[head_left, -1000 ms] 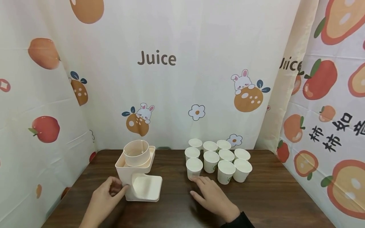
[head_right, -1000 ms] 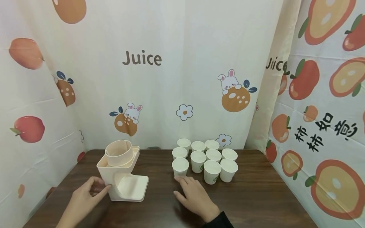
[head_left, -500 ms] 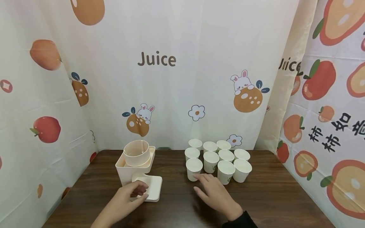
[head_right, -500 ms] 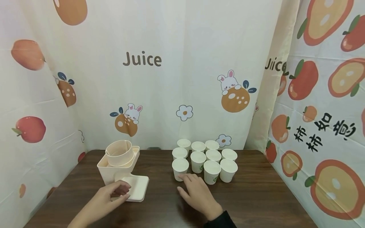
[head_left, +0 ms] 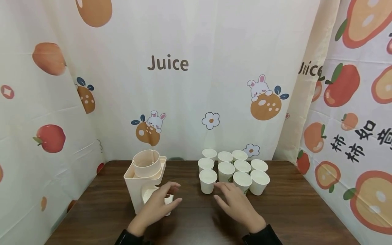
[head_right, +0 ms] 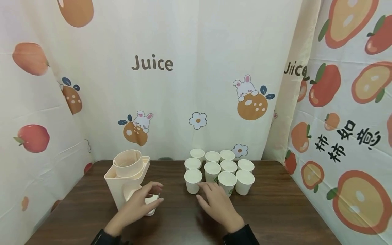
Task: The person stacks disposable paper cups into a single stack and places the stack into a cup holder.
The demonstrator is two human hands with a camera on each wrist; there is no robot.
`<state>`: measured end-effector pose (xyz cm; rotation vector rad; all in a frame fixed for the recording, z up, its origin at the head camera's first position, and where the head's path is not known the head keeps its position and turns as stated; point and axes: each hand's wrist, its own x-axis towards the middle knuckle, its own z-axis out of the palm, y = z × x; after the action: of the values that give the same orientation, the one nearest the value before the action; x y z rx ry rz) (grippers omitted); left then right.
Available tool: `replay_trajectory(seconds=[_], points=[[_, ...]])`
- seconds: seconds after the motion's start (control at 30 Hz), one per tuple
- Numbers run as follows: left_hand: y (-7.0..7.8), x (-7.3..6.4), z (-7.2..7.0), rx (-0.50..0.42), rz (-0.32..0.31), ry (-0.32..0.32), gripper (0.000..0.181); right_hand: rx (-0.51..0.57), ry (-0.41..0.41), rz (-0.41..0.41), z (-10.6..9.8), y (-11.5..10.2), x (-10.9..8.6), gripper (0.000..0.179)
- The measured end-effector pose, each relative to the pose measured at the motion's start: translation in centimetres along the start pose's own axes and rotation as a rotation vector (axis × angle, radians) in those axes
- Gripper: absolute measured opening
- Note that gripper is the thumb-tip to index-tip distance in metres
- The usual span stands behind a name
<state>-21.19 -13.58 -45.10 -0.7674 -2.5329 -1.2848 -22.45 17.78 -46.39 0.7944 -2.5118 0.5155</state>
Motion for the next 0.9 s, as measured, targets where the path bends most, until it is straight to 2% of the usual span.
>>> replay_trajectory(seconds=[0.07, 0.23, 0.43, 0.63, 0.9], points=[[-0.2, 1.1, 0.9, -0.029, -0.022, -0.011, 0.036, 0.009, 0.001, 0.009, -0.2, 0.2, 0.0, 0.040], [-0.6, 4.0, 3.1, -0.060, -0.044, 0.012, 0.043, 0.011, 0.001, 0.030, -0.4, 0.6, -0.1, 0.040], [-1.2, 6.6, 5.4, -0.050, -0.011, 0.040, 0.053, 0.002, 0.011, 0.025, -0.4, 1.0, -0.5, 0.039], [-1.1, 8.1, 6.6, -0.065, 0.002, 0.054, 0.056, -0.025, 0.014, 0.026, -0.3, 1.4, -0.6, 0.040], [-1.2, 8.9, 7.5, -0.026, -0.032, 0.036, 0.062, -0.036, 0.000, 0.043, -0.6, 1.6, -0.7, 0.040]])
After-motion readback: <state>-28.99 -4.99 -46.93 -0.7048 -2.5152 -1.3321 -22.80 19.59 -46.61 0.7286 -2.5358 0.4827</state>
